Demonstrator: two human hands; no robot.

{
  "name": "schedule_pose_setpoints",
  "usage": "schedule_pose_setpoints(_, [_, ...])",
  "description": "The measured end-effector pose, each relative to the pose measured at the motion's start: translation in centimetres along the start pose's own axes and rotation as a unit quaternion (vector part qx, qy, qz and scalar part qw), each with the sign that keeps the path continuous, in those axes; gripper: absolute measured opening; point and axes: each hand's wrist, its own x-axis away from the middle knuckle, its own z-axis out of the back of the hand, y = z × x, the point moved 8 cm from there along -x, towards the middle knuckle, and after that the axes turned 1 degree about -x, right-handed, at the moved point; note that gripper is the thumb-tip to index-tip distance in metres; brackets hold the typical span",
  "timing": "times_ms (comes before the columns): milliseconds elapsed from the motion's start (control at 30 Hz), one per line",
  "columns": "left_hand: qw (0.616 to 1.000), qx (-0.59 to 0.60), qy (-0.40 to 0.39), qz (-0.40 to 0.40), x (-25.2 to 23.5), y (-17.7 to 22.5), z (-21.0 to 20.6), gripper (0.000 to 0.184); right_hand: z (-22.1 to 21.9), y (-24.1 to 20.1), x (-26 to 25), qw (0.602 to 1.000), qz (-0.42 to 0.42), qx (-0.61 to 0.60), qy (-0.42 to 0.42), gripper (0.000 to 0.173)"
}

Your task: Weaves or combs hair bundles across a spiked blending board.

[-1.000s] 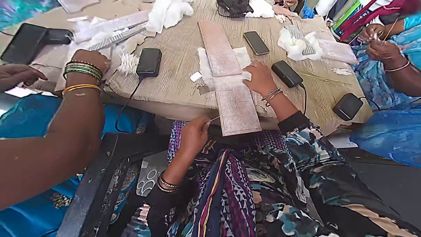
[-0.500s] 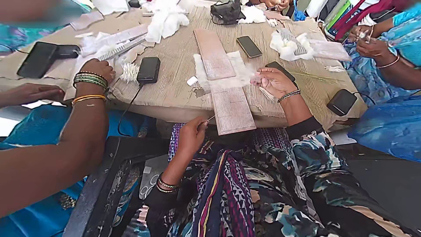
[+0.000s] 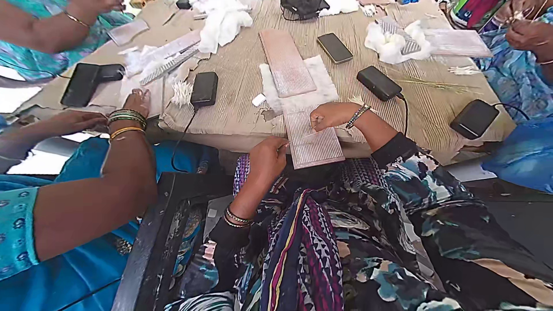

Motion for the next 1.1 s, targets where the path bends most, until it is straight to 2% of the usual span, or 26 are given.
schedule_pose_setpoints(200, [0.999,-0.049,-0.017,-0.007,-1.4,0.2,-2.6,0.015,1.5,1.9,1.3,0.995,-0.016,-0.072,0.074,0.017])
schedule_pose_setpoints(300, [0.997,-0.072,-0.017,-0.004,-1.2,0.5,-2.8,0.015,1.8,1.3,2.6,0.984,-0.021,-0.055,0.166,0.018])
schedule_pose_setpoints(367, [0.996,-0.084,-0.001,-0.009,-0.7,0.7,-2.6,0.014,1.3,-0.3,3.4,0.969,0.025,-0.024,0.246,0.025])
schedule_pose_setpoints(433, [0.996,-0.091,0.008,-0.010,-0.2,0.5,-2.6,0.014,-0.9,-1.9,3.5,0.953,0.077,0.038,0.289,0.036])
schedule_pose_setpoints(567, [0.995,-0.096,0.013,-0.015,0.2,0.1,-2.8,0.014,-6.8,-3.3,3.1,0.961,0.060,0.148,0.226,0.070])
schedule_pose_setpoints(633, [0.995,-0.094,0.001,-0.012,0.3,0.2,-2.9,0.015,-8.7,-2.9,3.5,0.949,0.051,0.172,0.259,0.079])
schedule_pose_setpoints(733, [0.996,-0.084,-0.035,0.000,1.2,0.3,-2.9,0.018,-10.3,-3.1,5.8,0.953,0.024,0.170,0.250,0.083])
schedule_pose_setpoints(867, [0.998,-0.047,-0.034,-0.028,2.9,0.6,-2.8,0.021,-10.8,-3.7,9.6,0.983,-0.009,0.137,0.122,0.081])
schedule_pose_setpoints(900, [0.998,-0.040,-0.027,-0.032,3.3,0.6,-2.7,0.020,-10.4,-3.9,10.5,0.984,0.004,0.121,0.129,0.077])
schedule_pose_setpoints(933, [0.999,-0.039,-0.010,-0.036,3.6,0.5,-2.6,0.019,-9.4,-4.1,11.3,0.974,0.038,0.101,0.200,0.068])
schedule_pose_setpoints(1000, [0.997,-0.051,0.040,-0.045,3.8,0.3,-2.3,0.018,-6.8,-4.2,12.2,0.903,0.099,0.074,0.410,0.049])
schedule_pose_setpoints(1033, [0.995,-0.058,0.062,-0.047,3.6,0.1,-2.2,0.018,-5.9,-4.0,11.8,0.887,0.094,0.076,0.446,0.049])
schedule_pose_setpoints(1100, [0.993,-0.071,0.081,-0.043,2.8,-0.2,-2.3,0.019,-5.2,-3.6,9.3,0.911,0.048,0.097,0.397,0.057])
